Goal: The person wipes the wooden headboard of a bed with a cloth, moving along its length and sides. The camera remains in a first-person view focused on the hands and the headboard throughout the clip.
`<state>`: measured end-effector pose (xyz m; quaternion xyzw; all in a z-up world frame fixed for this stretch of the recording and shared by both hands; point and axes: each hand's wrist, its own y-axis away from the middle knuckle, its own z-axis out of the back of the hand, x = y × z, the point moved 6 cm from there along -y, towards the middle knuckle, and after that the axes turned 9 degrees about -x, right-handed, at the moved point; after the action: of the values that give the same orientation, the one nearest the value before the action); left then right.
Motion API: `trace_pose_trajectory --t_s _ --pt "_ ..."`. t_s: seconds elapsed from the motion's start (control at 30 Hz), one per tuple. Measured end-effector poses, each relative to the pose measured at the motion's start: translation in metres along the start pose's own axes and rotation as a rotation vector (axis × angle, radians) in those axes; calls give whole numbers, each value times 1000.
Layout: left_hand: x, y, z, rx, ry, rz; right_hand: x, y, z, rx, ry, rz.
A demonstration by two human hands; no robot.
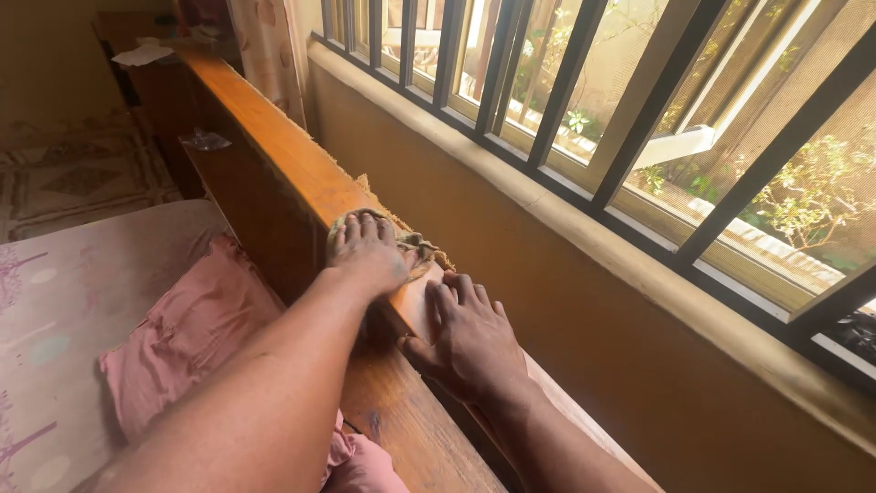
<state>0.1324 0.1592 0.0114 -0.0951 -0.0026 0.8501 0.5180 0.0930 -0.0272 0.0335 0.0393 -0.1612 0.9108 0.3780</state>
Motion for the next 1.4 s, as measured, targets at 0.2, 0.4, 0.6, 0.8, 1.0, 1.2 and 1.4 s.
trace_pose_trajectory --t_s 0.2,0.4,0.6,0.8,1.0,1.2,1.4 --pt "-18 22 -5 27 9 -39 -1 0 1 -6 7 -9" --pt "-21 37 0 47 35 -78 -2 -3 0 -30 18 3" --pt "-6 12 -10 -9 63 -98 -1 -2 -3 -104 26 51" --pt "23 -46 -39 -124 123 -73 2 -3 -6 -199 31 108" --pt "50 -94 -49 -179 140 -70 7 -5 1 -239 -2 118" --pt "55 -104 -50 -168 113 -54 6 -6 0 -198 -13 107" --pt "50 -90 -43 -266 76 -49 5 -8 0 -224 -1 117"
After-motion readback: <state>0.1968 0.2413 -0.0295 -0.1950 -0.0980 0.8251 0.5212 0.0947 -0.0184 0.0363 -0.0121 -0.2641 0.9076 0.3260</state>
